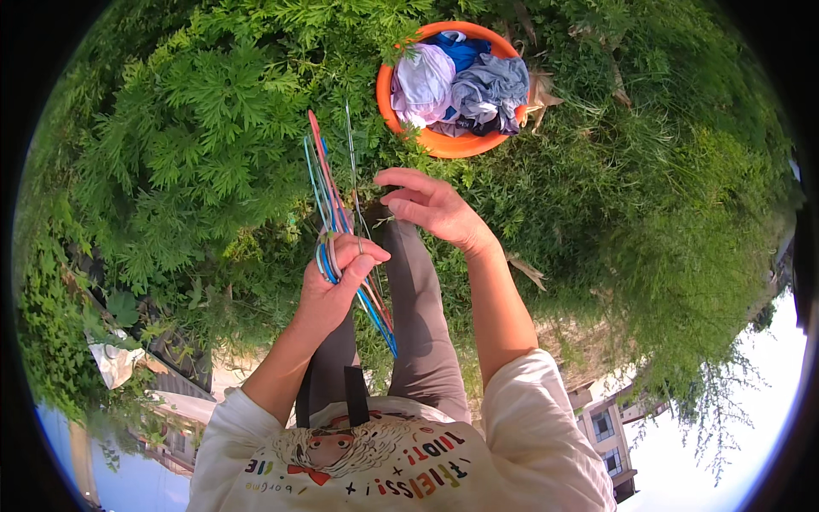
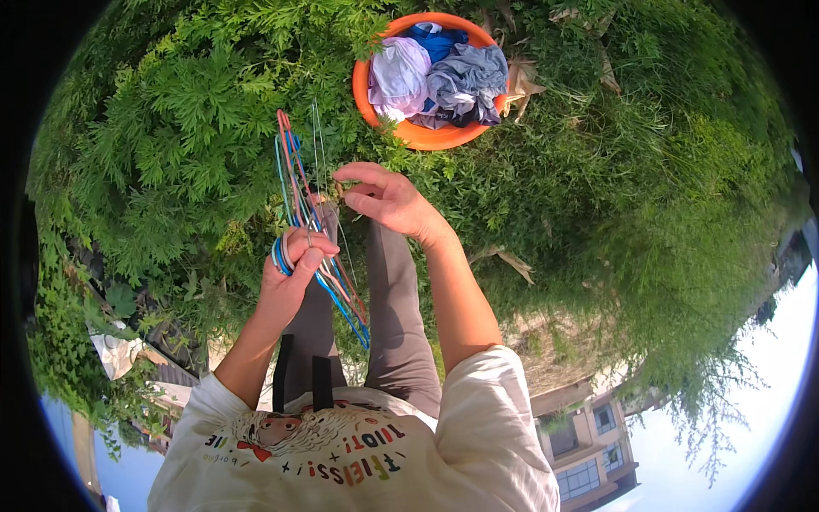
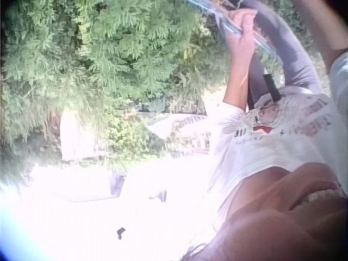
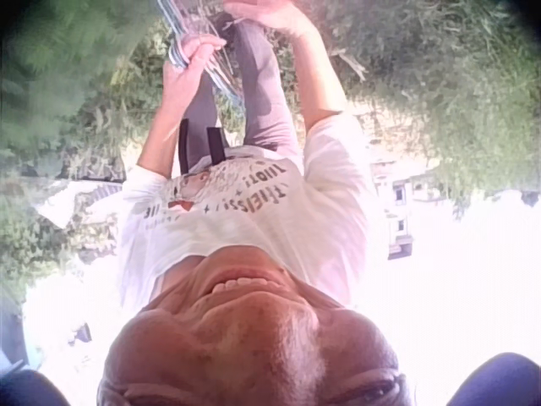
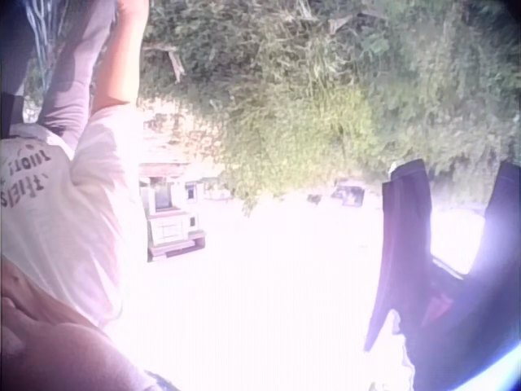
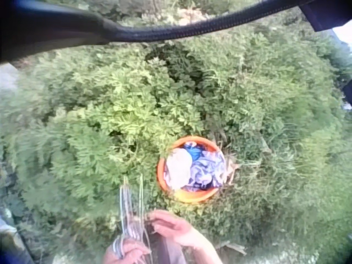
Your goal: The person hangs clothes on a clothesline outdoors using hangers. The person picks up several garments from a bucket, places each one onto a hanger, and then hangs the hangers onto a line.
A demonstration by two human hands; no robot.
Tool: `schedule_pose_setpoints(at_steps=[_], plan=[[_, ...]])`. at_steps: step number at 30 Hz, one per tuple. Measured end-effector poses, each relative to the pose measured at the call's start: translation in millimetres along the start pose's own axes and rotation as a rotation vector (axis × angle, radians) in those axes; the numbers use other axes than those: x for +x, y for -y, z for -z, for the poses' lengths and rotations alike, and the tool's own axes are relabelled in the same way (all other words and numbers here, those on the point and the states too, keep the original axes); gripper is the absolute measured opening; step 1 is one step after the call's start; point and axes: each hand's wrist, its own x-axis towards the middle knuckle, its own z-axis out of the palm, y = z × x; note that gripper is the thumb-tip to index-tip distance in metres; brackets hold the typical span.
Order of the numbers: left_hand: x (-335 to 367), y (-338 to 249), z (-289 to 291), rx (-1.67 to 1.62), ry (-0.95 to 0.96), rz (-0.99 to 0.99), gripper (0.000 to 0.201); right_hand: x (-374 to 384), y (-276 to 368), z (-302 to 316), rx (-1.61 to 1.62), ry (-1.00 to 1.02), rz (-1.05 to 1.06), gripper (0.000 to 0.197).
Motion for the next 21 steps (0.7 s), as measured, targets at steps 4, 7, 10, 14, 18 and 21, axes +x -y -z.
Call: schedule_pose_setpoints(at_steps=[4, 7, 10, 14, 18, 21], plan=[[4, 9, 9, 0.06, -0.037, -0.067, 0.013, 74, -48, 154, -0.732, -0.914, 0.232, 0.049], [7, 19, 12, 0.082, -0.031, -0.078, 0.014, 119, -53, 252, -1.236, -1.018, 0.181, 0.08], [6, 31, 12, 0.073, 0.002, -0.097, 0.014, 141, -51, 289, -1.062, -0.915, 0.061, 0.081], [8, 34, 10, 0.112, -0.02, -0.02, 0.013, 150, -89, 235, -1.015, -1.087, 0.097, 0.057], [11, 32, 0, 0.092, -0.001, -0.026, 0.012, 118, -149, 187, -0.886, -1.133, 0.25, 0.049], [15, 29, -4, 0.1, 0.035, -0.042, 0.013, 121, -187, 158, -0.794, -1.005, 0.022, 0.05]])
